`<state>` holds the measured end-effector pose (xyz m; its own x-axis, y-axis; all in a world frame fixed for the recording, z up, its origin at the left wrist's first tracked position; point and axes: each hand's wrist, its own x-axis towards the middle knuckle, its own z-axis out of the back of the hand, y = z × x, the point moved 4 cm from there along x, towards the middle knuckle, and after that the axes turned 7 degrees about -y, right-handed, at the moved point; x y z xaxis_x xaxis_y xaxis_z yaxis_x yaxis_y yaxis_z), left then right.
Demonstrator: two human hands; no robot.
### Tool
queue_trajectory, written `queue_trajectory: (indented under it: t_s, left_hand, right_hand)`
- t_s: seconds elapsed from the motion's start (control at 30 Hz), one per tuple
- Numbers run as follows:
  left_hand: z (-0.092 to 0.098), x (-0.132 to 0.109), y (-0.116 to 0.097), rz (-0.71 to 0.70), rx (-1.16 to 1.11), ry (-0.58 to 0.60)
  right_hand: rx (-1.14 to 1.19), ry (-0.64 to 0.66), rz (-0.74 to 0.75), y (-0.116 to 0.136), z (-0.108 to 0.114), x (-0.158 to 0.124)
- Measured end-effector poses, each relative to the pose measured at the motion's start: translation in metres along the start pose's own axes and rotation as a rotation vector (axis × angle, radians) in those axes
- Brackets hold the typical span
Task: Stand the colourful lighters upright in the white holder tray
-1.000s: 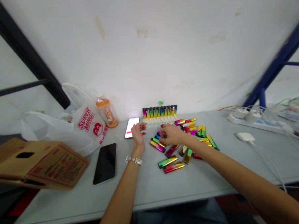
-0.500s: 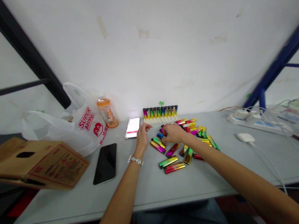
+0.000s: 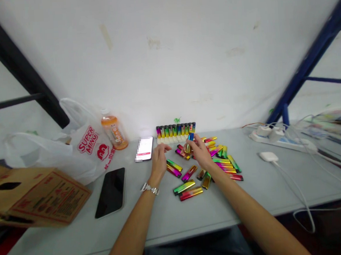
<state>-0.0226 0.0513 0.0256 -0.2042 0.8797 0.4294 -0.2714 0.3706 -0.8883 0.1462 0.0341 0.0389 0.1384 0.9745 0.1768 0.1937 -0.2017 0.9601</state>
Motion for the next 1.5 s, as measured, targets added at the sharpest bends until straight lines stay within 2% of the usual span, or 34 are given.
queue_trajectory:
  t_s: [0.1,0.27,0.47,0.7,1.0,1.27,1.5]
  left_hand:
    - [-0.003,-0.003,-0.002,-0.014,0.018,0.018]
    - [-0.008,-0.007,0.001,-0.018,0.045,0.056]
    - [-0.013,-0.011,-0.006,-0.029,0.046,0.087]
    - [-0.015,-0.012,-0.004,-0.047,0.058,0.105]
    - [-0.014,-0.013,-0.002,-0.039,0.056,0.107]
    - [-0.014,-0.014,-0.004,-0.042,0.049,0.128]
    - [-0.015,-0.014,-0.004,-0.032,0.044,0.129]
  right_hand:
    - [0.086,-0.046,-0.032,-0.005,0.001,-0.006]
    - [0.010,-0.036,-0.041,-0.014,0.005,-0.013]
    - [-0.309,-0.148,0.169,-0.013,0.008,-0.019]
    - [-0.418,-0.235,0.204,-0.018,0.015,-0.018]
    - [-0.438,-0.209,0.211,-0.016,0.014,-0.021]
    - [-0.417,-0.138,0.345,-0.005,0.009,-0.030]
    - [-0.429,-0.165,0.327,-0.010,0.010,-0.027]
